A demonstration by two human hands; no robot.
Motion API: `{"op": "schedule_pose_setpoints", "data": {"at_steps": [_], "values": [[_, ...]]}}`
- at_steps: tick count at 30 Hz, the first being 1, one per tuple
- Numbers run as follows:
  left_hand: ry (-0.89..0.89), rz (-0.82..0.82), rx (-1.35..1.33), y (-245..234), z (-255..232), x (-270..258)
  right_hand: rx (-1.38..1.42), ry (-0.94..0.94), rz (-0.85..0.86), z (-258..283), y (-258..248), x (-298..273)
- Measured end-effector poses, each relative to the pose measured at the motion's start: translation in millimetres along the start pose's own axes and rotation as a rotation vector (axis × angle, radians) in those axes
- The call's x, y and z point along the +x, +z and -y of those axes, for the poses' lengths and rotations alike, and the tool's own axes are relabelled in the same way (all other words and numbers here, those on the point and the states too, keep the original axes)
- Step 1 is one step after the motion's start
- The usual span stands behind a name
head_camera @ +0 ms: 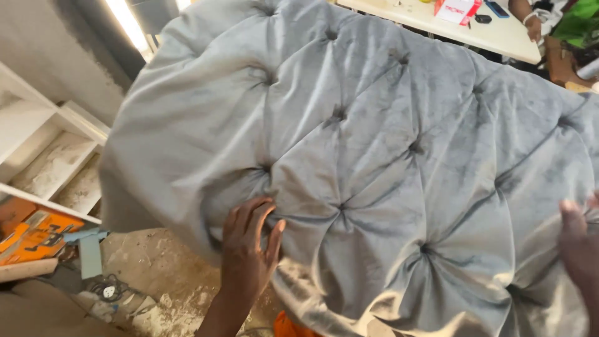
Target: Smoothing and adjusting fabric on a tufted furniture piece
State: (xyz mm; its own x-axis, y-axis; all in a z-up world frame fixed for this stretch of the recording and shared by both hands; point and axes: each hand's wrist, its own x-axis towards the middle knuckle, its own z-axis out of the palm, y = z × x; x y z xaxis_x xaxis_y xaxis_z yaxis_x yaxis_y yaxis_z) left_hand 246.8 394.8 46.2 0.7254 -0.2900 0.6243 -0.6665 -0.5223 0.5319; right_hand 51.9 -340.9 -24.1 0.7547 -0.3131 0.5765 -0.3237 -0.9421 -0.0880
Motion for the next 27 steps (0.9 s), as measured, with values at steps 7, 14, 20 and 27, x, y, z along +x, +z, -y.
{"op": "schedule_pose_setpoints", "data": {"at_steps": [7, 14, 20, 27], "values": [[-0.02, -0.099, 0.079, 25, 13, -1, -0.002, -0.077, -0.08, 288, -93, 120], [-0.024, -0.362, 0.184, 98, 112, -79, -0.008, 0.11, -0.135, 287, -56, 140], [0.221, -0.165, -0.041, 96, 139, -15, 0.005, 0.219, -0.251, 317, -54, 143], [0.548, 0.067, -0.309, 48, -28, 216, -0.038, 0.34, -0.366, 332, -26, 145]]}}
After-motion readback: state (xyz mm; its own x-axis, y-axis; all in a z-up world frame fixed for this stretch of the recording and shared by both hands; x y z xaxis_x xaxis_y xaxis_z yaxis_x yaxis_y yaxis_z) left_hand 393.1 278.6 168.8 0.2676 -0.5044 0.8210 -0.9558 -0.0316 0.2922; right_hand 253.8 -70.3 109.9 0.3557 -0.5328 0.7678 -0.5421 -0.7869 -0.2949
